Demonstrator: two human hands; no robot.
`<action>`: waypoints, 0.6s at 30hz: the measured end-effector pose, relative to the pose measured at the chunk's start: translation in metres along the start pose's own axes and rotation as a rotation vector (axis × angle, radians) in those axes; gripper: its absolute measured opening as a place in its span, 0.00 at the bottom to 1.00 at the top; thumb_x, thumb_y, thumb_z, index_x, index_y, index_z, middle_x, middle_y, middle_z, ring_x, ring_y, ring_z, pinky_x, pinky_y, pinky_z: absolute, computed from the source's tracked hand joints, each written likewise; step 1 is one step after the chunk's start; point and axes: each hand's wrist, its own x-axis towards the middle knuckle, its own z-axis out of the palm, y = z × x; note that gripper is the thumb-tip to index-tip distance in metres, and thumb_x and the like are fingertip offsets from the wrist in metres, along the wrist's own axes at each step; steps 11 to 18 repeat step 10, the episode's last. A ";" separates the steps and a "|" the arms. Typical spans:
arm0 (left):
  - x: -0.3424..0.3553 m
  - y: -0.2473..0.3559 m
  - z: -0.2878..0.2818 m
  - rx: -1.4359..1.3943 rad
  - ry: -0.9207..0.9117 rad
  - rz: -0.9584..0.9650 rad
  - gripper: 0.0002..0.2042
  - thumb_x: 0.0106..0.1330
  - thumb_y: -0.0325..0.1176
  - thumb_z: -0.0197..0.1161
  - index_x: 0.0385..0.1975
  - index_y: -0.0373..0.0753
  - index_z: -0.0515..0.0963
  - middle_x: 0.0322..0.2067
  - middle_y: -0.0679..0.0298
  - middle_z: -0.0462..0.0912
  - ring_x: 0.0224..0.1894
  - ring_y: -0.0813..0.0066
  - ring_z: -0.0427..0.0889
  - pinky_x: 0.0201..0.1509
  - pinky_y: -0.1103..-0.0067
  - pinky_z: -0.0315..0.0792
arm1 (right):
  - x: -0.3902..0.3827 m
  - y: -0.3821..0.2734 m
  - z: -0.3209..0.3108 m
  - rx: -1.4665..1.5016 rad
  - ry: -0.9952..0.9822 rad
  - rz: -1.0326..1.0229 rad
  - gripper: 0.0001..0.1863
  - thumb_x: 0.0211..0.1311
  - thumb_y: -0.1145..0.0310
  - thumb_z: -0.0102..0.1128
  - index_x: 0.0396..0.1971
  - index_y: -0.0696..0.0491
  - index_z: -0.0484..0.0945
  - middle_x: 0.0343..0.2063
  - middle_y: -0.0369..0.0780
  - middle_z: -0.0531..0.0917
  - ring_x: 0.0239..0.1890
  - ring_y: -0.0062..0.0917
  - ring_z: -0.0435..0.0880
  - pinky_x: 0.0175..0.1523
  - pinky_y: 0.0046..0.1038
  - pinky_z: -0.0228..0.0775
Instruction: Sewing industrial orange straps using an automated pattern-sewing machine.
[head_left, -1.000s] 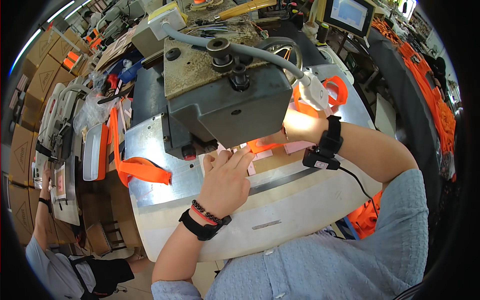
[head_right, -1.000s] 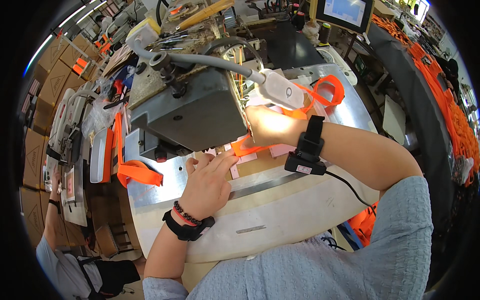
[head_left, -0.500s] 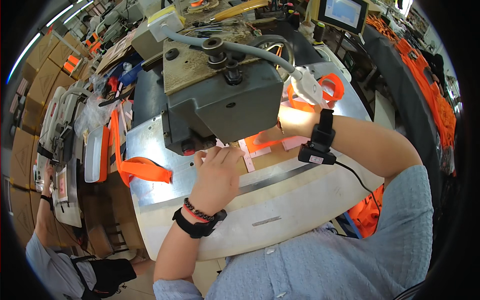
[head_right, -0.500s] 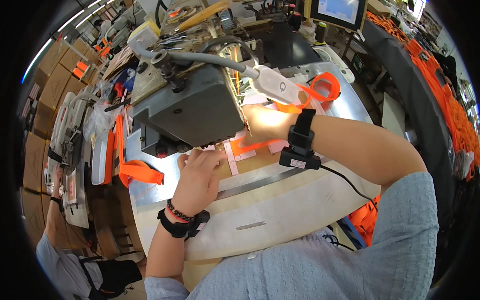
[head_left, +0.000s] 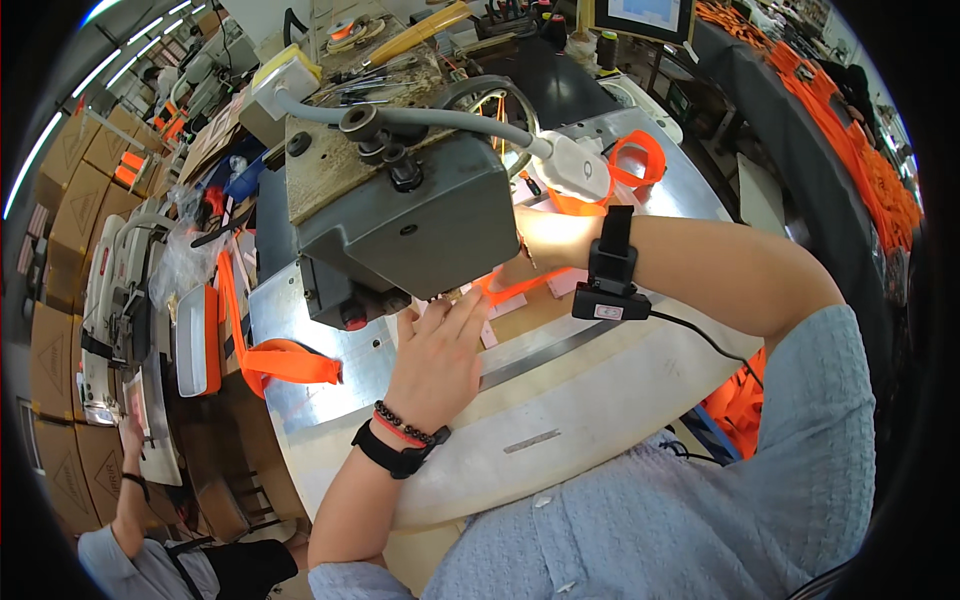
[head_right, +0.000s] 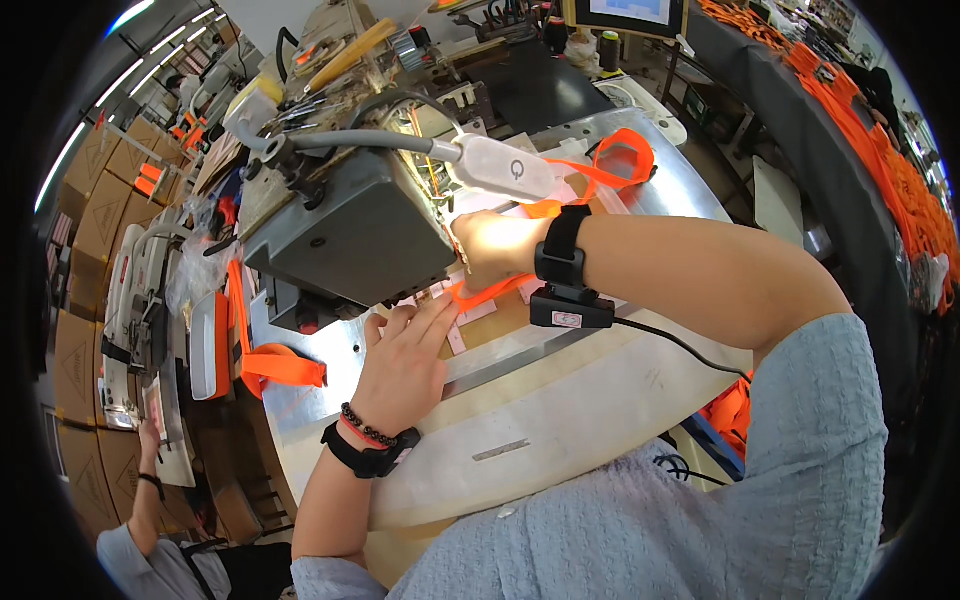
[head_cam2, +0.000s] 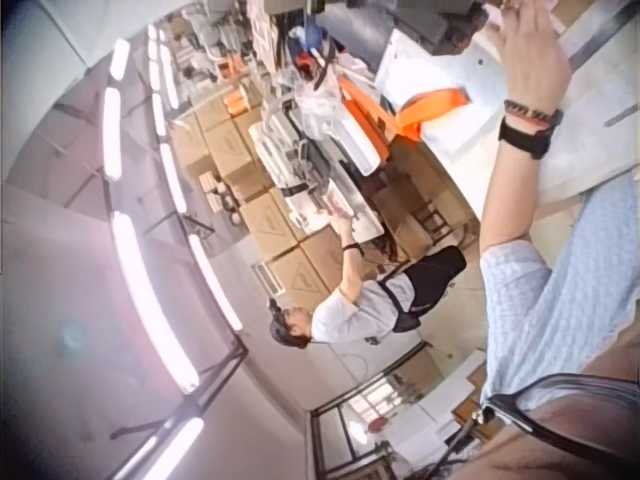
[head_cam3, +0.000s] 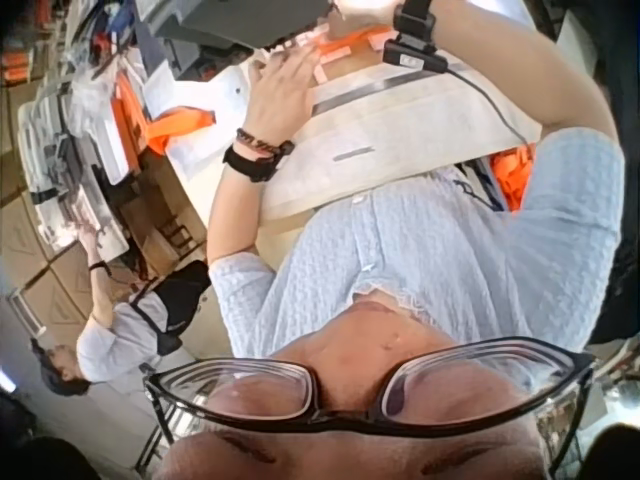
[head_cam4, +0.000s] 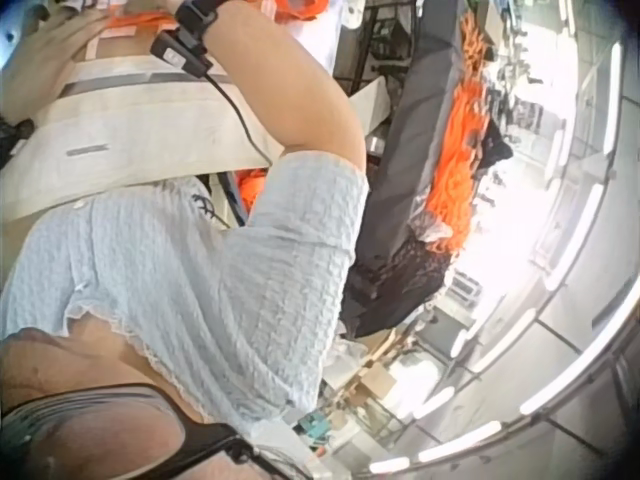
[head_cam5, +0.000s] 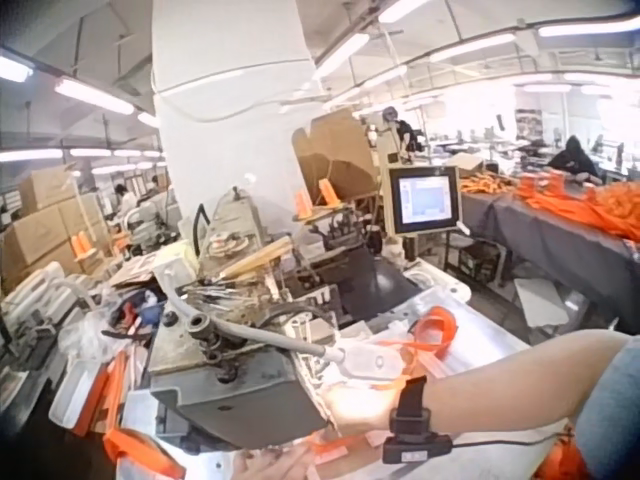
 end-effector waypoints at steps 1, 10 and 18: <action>0.001 0.000 0.000 -0.004 0.004 0.001 0.29 0.52 0.24 0.57 0.60 0.36 0.75 0.62 0.64 0.75 0.55 0.61 0.73 0.58 0.60 0.62 | 0.001 0.003 0.002 0.006 0.016 -0.015 0.36 0.43 0.58 0.80 0.49 0.62 0.75 0.45 0.52 0.83 0.50 0.42 0.83 0.54 0.37 0.77; 0.003 -0.005 -0.001 -0.114 -0.060 -0.053 0.30 0.51 0.23 0.56 0.60 0.39 0.74 0.62 0.63 0.75 0.56 0.60 0.74 0.58 0.59 0.62 | -0.016 -0.004 -0.002 0.109 0.036 -0.028 0.33 0.49 0.59 0.78 0.52 0.58 0.74 0.49 0.50 0.83 0.53 0.41 0.82 0.56 0.38 0.76; 0.003 -0.005 -0.001 -0.114 -0.060 -0.053 0.30 0.51 0.23 0.56 0.60 0.39 0.74 0.62 0.63 0.75 0.56 0.60 0.74 0.58 0.59 0.62 | -0.016 -0.004 -0.002 0.109 0.036 -0.028 0.33 0.49 0.59 0.78 0.52 0.58 0.74 0.49 0.50 0.83 0.53 0.41 0.82 0.56 0.38 0.76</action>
